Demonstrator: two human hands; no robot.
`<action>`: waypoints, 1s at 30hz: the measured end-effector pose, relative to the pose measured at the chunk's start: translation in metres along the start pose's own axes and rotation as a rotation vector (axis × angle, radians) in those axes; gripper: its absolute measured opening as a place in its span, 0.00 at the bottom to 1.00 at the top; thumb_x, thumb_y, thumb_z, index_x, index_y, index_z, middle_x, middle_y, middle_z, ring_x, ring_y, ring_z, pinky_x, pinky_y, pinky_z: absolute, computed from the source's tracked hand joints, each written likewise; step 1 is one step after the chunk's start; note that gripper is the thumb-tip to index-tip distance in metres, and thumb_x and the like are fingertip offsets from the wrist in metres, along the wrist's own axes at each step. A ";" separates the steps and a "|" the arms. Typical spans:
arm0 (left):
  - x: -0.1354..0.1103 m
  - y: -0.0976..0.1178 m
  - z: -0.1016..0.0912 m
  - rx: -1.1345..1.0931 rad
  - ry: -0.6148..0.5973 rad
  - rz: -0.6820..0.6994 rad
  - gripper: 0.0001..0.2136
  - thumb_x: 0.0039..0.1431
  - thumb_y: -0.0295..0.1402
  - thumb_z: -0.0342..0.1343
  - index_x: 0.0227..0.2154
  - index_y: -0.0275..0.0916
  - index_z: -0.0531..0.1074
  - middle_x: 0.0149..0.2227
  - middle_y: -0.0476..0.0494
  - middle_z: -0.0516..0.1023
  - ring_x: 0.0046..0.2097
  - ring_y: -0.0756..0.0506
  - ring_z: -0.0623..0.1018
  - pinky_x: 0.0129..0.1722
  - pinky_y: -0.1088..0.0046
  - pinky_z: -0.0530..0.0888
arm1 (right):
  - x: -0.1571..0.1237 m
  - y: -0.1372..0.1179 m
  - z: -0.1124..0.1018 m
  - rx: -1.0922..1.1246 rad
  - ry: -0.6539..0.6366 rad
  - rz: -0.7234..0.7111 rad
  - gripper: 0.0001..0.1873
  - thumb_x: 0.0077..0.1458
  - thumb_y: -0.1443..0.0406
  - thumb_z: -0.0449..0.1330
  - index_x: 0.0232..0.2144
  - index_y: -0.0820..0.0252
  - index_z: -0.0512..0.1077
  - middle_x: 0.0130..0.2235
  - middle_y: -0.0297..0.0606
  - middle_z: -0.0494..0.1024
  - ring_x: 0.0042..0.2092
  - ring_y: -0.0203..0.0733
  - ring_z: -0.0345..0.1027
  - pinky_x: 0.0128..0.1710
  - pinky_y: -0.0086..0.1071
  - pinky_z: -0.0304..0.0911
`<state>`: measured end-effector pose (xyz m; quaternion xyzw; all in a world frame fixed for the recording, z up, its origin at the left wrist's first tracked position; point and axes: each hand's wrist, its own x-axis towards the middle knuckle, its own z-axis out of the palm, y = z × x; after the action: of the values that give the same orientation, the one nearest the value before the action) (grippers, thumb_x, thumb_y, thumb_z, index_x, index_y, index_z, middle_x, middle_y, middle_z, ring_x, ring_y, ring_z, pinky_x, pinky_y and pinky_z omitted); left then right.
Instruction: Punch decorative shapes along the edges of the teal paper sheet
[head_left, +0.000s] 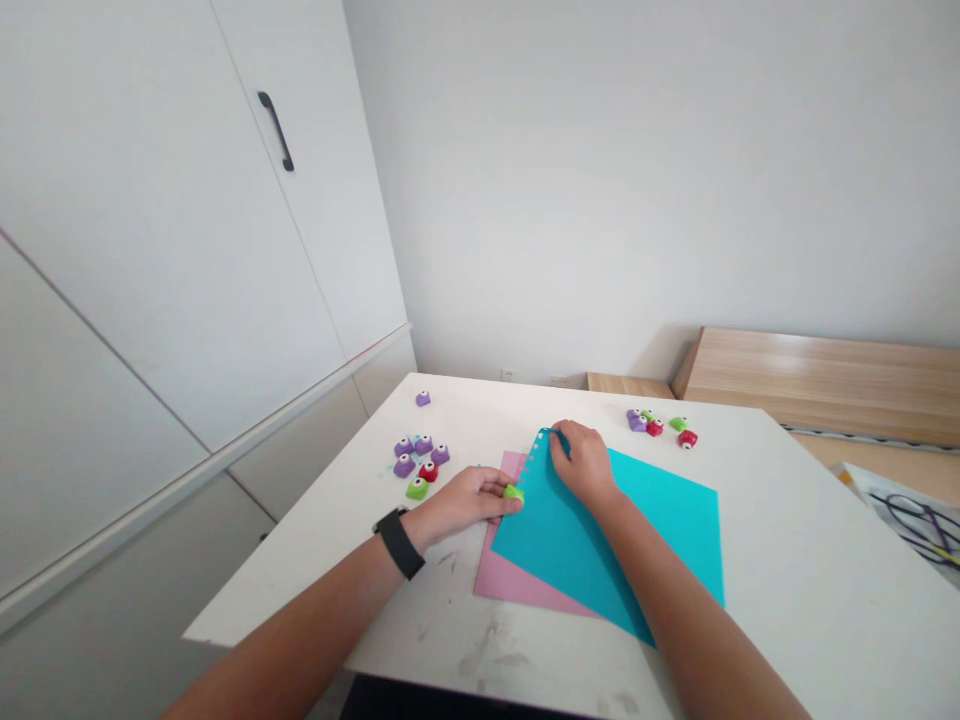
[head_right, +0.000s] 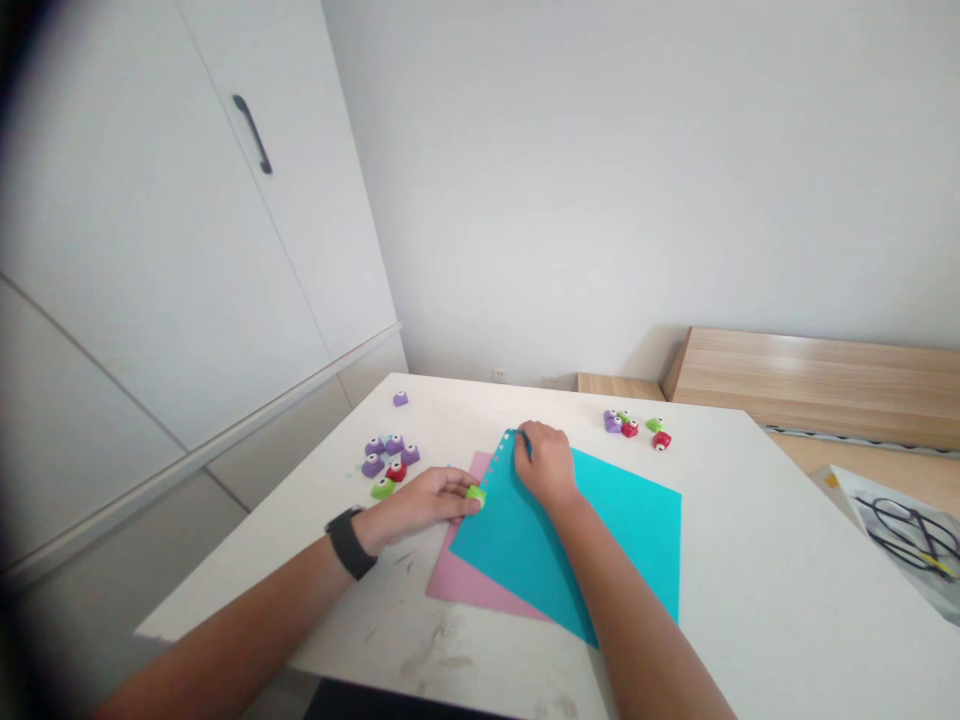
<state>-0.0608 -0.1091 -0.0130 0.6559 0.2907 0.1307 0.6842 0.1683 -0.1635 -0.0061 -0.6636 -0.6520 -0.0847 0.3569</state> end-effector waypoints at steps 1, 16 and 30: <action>0.000 0.001 0.001 -0.003 -0.001 0.004 0.24 0.47 0.41 0.70 0.45 0.33 0.75 0.38 0.41 0.80 0.37 0.46 0.78 0.36 0.71 0.74 | 0.000 -0.001 -0.002 -0.018 0.018 -0.011 0.09 0.62 0.66 0.52 0.39 0.59 0.72 0.37 0.41 0.79 0.42 0.45 0.71 0.45 0.35 0.57; -0.004 0.007 0.000 -0.048 -0.045 0.002 0.21 0.47 0.39 0.71 0.43 0.35 0.78 0.41 0.40 0.82 0.39 0.46 0.80 0.40 0.71 0.74 | 0.001 -0.006 -0.010 -0.095 0.101 -0.073 0.09 0.63 0.67 0.52 0.39 0.60 0.72 0.35 0.42 0.77 0.40 0.46 0.69 0.44 0.37 0.55; -0.004 0.009 -0.002 -0.011 -0.116 0.026 0.19 0.48 0.37 0.70 0.42 0.34 0.78 0.39 0.41 0.83 0.38 0.47 0.79 0.40 0.72 0.73 | 0.000 -0.004 -0.009 -0.090 0.093 -0.065 0.09 0.63 0.67 0.51 0.39 0.60 0.72 0.35 0.42 0.78 0.41 0.46 0.69 0.43 0.37 0.55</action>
<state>-0.0632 -0.1084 -0.0030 0.6623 0.2414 0.1029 0.7018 0.1683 -0.1689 0.0022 -0.6527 -0.6516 -0.1563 0.3535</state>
